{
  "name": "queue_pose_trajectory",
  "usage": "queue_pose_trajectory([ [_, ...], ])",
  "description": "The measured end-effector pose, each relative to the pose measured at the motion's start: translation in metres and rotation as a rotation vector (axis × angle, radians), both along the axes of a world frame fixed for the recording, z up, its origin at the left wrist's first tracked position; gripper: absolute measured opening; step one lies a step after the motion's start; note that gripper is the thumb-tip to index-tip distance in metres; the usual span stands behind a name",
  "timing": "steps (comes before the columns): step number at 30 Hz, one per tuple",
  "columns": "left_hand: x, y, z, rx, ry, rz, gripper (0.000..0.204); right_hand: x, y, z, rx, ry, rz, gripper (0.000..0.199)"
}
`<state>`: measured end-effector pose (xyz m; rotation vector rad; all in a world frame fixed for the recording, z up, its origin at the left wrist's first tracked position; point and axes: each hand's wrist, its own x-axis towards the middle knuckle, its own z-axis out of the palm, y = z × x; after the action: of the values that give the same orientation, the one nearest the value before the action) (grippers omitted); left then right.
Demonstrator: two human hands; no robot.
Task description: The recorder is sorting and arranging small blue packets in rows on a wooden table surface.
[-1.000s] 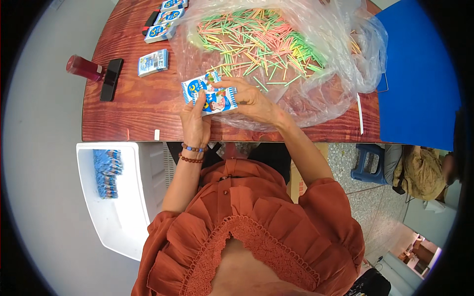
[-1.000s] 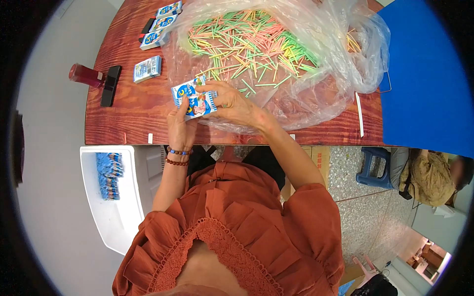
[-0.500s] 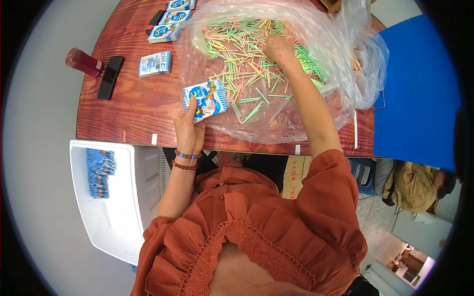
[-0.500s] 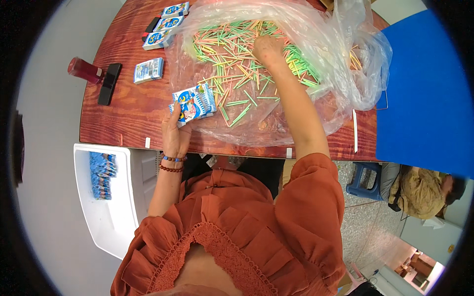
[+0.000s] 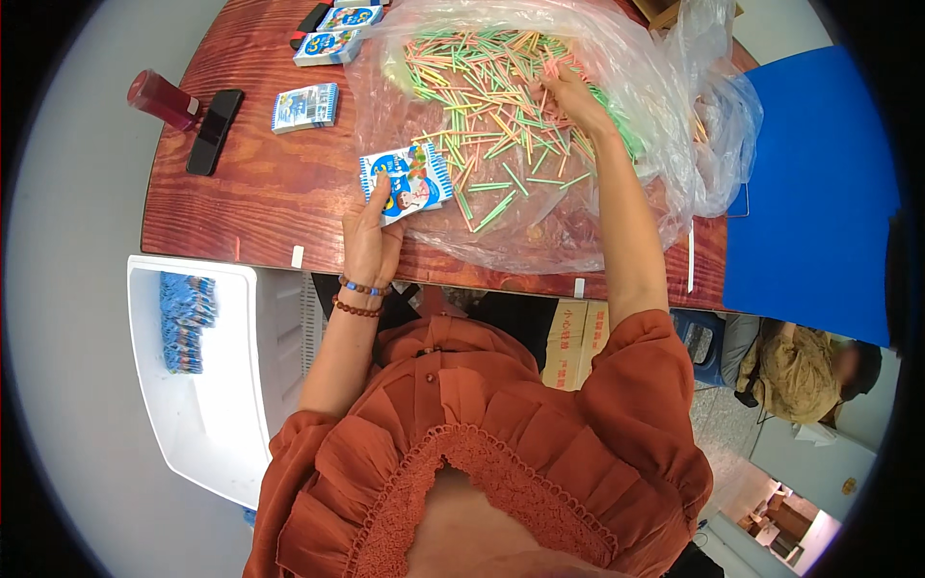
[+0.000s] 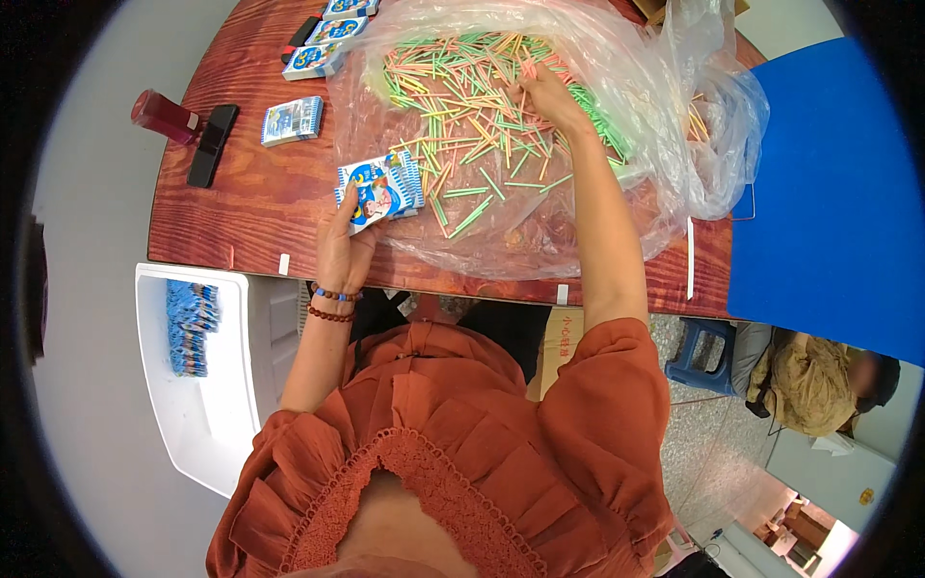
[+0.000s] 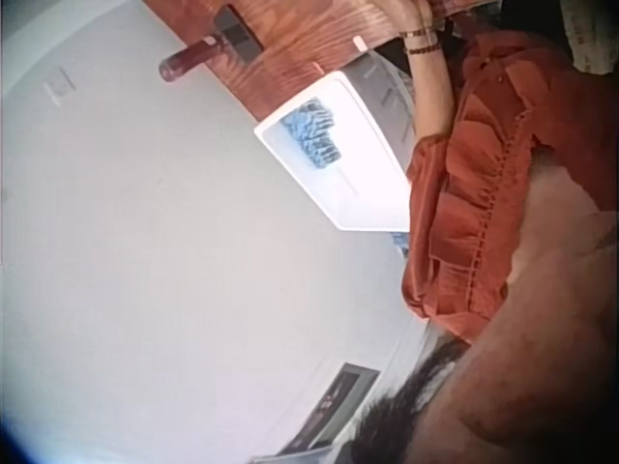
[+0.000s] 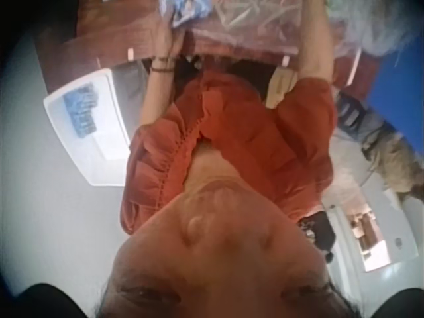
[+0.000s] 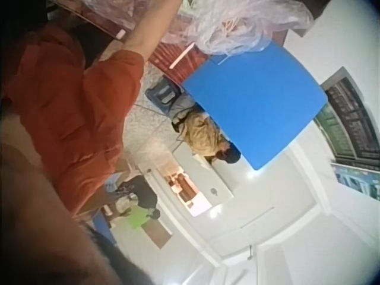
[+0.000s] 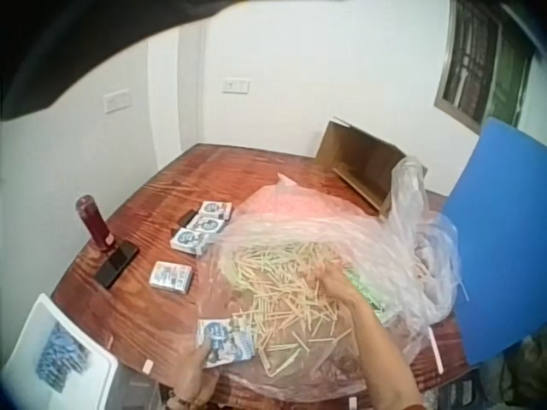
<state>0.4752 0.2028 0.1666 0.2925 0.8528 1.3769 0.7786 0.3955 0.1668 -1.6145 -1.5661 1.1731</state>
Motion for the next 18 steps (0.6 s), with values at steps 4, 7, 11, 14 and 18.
queue_pose_trajectory([
  [4, 0.000, 0.000, -0.002, -0.006, 0.011, -0.008, 0.026, -0.007, -0.013, 0.013, -0.064, 0.411, -0.101, 0.021],
  [7, 0.001, 0.000, -0.002, 0.007, -0.008, -0.011, 0.025, 0.004, -0.009, 0.006, -0.114, 0.383, -0.014, 0.023],
  [11, -0.003, -0.001, -0.004, -0.007, -0.045, -0.036, 0.023, -0.003, -0.005, 0.006, -0.015, -0.258, 0.077, 0.026],
  [14, -0.002, -0.002, -0.003, -0.011, -0.038, -0.035, 0.024, -0.017, -0.005, 0.008, 0.195, -0.862, 0.298, 0.028],
  [18, -0.003, -0.001, 0.001, 0.008, -0.041, -0.033, 0.025, -0.033, -0.010, 0.005, 0.187, -1.030, 0.338, 0.030],
])
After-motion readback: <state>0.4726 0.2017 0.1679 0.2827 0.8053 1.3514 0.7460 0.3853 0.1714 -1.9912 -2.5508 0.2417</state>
